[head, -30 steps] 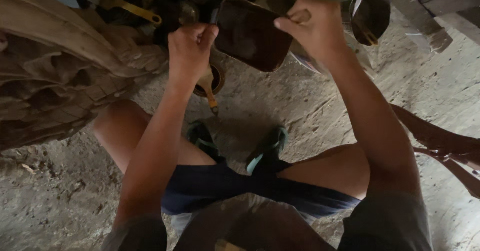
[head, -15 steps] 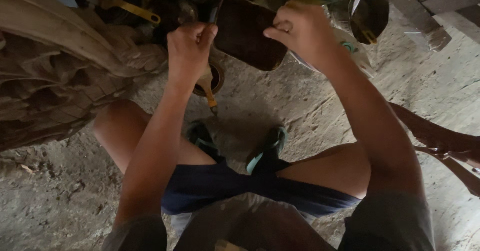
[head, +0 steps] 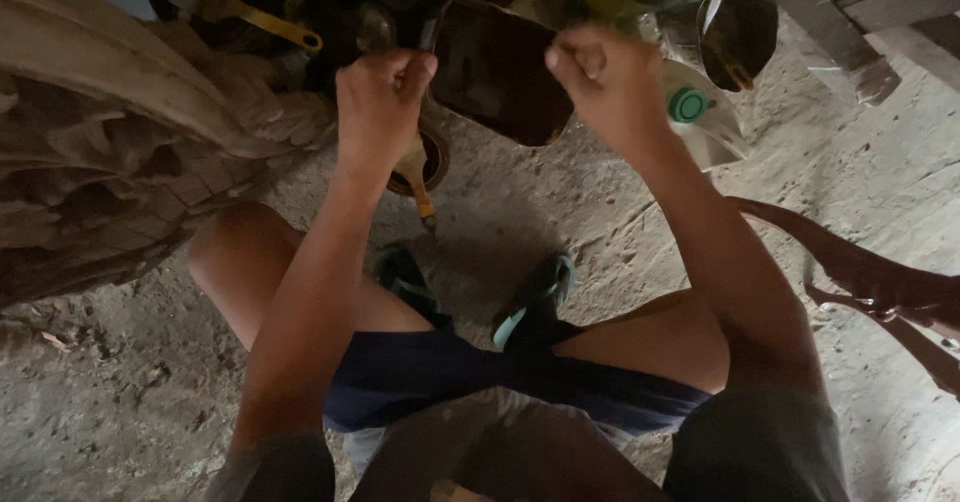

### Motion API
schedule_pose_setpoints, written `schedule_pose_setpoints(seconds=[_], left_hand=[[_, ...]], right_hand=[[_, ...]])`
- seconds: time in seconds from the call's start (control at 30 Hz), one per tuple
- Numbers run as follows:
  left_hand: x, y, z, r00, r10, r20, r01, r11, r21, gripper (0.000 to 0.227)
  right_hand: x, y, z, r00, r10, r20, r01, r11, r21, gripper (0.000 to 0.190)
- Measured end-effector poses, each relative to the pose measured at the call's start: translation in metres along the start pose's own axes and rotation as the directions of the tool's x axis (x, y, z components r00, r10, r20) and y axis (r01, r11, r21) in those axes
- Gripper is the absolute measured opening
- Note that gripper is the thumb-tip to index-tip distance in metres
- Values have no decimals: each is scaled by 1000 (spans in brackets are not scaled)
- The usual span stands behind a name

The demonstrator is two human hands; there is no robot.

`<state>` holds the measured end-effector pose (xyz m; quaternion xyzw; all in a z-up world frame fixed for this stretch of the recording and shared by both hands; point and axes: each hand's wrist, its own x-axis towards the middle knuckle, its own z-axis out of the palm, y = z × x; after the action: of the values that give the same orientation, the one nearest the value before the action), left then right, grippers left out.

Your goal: The person pours a dark liquid from a small can into a rectangular container and stirs it with a spoon. They then pour more liquid from a plastic bottle into the same container and continue stirring.

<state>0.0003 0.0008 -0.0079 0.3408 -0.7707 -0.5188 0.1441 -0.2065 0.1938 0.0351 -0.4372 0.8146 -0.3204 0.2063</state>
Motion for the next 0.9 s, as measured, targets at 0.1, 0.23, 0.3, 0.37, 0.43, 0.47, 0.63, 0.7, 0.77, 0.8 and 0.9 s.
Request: schedule_pose_setpoints(seconds=[0.1, 0.23, 0.3, 0.37, 0.43, 0.47, 0.63, 0.7, 0.77, 0.8, 0.9], left_hand=[[-1, -9, 2, 999, 34, -14, -34, 999, 5, 17], [-1, -16, 4, 995, 104, -3, -104, 994, 41, 18], [1, -14, 4, 994, 107, 8, -107, 994, 36, 18], [0, -11, 2, 997, 73, 27, -73, 997, 20, 18], [2, -8, 2, 994, 103, 34, -104, 995, 11, 18], [3, -6, 2, 992, 117, 38, -118, 993, 5, 18], [7, -2, 0, 965, 254, 61, -261, 947, 189, 11], [7, 2, 1, 945, 318, 76, -326, 924, 198, 10], [5, 7, 3, 943, 315, 112, -331, 925, 185, 22], [2, 10, 4, 938, 330, 106, -345, 921, 180, 22], [-4, 15, 7, 923, 376, 82, -385, 908, 168, 15]], right_hand=[[-12, -5, -15, 984, 50, 173, -36, 996, -83, 16], [-27, -14, -14, 961, 53, 271, 95, 857, -507, 9], [-28, -20, -1, 940, 151, 308, 115, 707, -698, 17], [-28, -24, 7, 955, 121, 271, 112, 699, -707, 13], [-32, -26, 9, 974, 35, 225, 140, 685, -715, 15], [-36, -26, 6, 980, -36, 196, 169, 672, -721, 10], [-56, -25, -5, 987, -33, 155, 134, 694, -707, 5], [-59, -22, -3, 985, 25, 172, 115, 646, -755, 9], [-59, -18, 2, 988, -6, 154, 124, 625, -771, 3], [-60, -17, 4, 989, -22, 147, 129, 615, -778, 5], [-65, -10, 4, 991, -124, 54, 126, 703, -700, 8]])
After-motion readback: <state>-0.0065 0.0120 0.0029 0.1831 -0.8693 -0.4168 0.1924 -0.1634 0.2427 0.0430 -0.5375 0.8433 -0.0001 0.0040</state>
